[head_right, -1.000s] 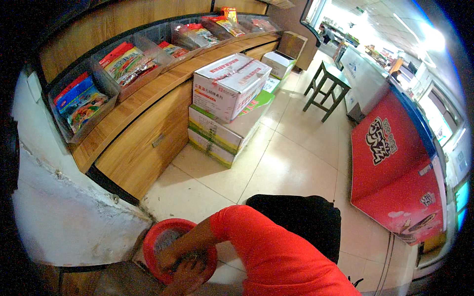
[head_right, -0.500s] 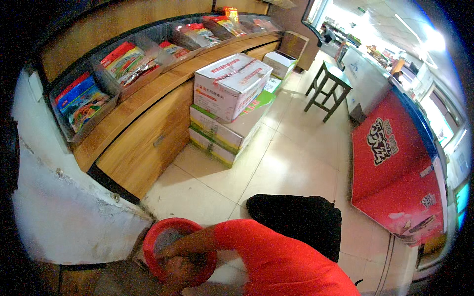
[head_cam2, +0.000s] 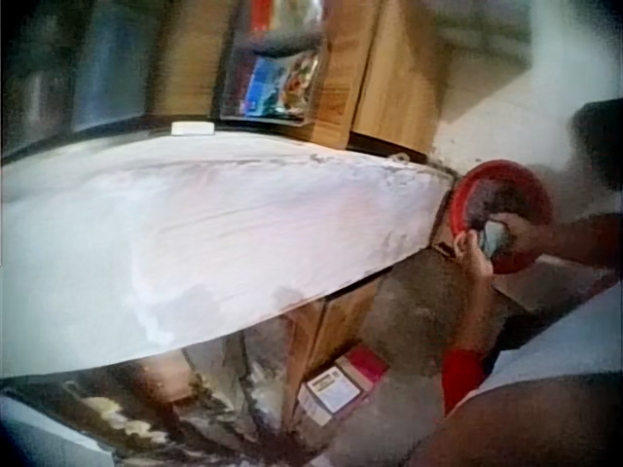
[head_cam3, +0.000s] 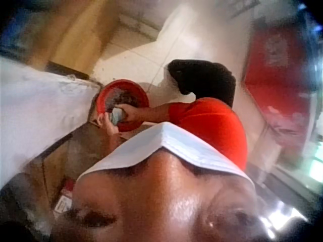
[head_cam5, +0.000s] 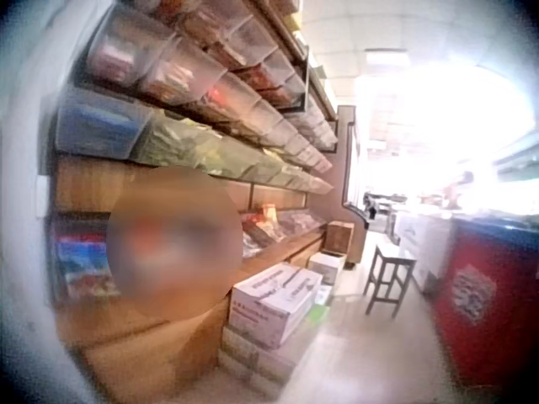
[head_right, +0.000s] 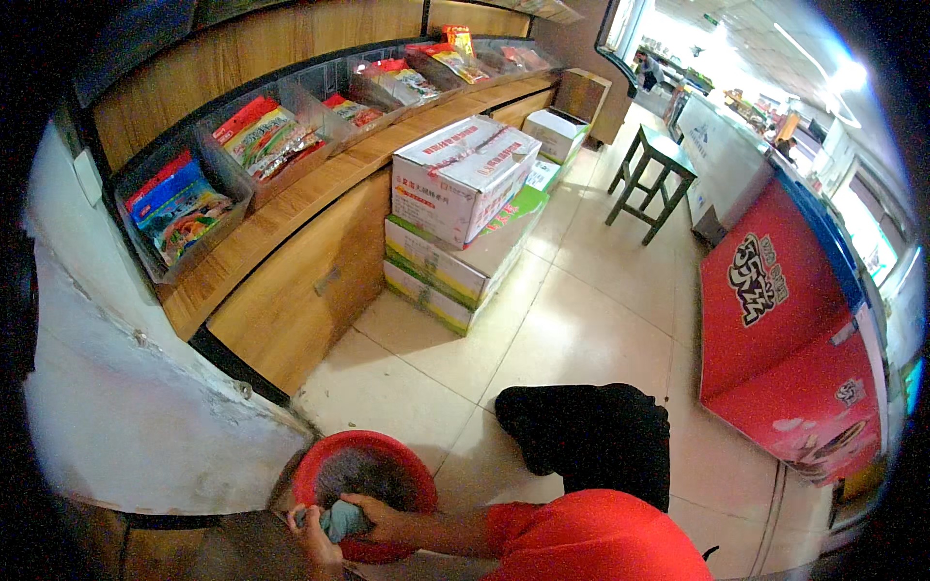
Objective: The person washes a cloth in a red basin, wrings it out, and uses it to wipe the glass top of a freezer display case. They also briefly handle a packaged snack item on a shelf.
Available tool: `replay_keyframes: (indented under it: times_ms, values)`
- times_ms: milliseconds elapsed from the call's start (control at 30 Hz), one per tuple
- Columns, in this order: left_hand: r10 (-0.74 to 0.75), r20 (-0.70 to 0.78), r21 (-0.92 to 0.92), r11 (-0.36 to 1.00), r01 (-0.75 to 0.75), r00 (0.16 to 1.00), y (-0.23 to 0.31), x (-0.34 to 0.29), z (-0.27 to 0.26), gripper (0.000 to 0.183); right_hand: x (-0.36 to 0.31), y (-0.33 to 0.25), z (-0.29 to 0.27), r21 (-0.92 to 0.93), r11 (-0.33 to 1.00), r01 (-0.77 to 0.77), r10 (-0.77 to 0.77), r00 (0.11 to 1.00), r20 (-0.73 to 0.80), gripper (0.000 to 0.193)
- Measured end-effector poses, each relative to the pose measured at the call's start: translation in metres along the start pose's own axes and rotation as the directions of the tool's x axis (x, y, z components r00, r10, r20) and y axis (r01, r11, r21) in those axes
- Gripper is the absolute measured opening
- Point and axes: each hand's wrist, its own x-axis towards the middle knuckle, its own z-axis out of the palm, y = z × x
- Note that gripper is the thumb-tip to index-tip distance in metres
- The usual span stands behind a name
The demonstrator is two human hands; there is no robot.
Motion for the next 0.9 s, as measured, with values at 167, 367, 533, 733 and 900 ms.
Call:
replay_keyframes:
  times_ms: [167,367,533,733,900]
  values:
    - [0.709,0.558,0.155,0.421,-0.894,0.431,0.003,-0.028,0.011,0.019,0.043,-0.004,-0.043,0.364,0.756,-0.544,0.376,0.816,0.438,0.031]
    - [0.617,0.786,-0.04,-0.013,-0.999,-0.04,0.021,-0.063,0.023,0.018,0.041,-0.043,-0.04,-0.005,0.676,-0.737,0.556,0.505,0.66,0.025]
    - [0.418,0.898,-0.106,-0.093,-0.99,-0.135,0.015,-0.08,0.034,0.02,0.089,0.0,-0.076,-0.405,0.697,-0.592,0.715,0.535,0.449,0.033]
    - [0.257,0.952,-0.132,-0.15,-0.98,-0.168,0.001,-0.094,0.042,0.022,0.082,-0.032,-0.018,-0.9,0.426,-0.096,0.72,0.638,0.273,0.03]
    - [0.151,0.974,-0.138,-0.185,-0.973,-0.167,-0.019,-0.099,0.05,0.025,0.084,-0.035,-0.004,-0.972,0.156,0.174,0.697,0.678,0.233,0.028]
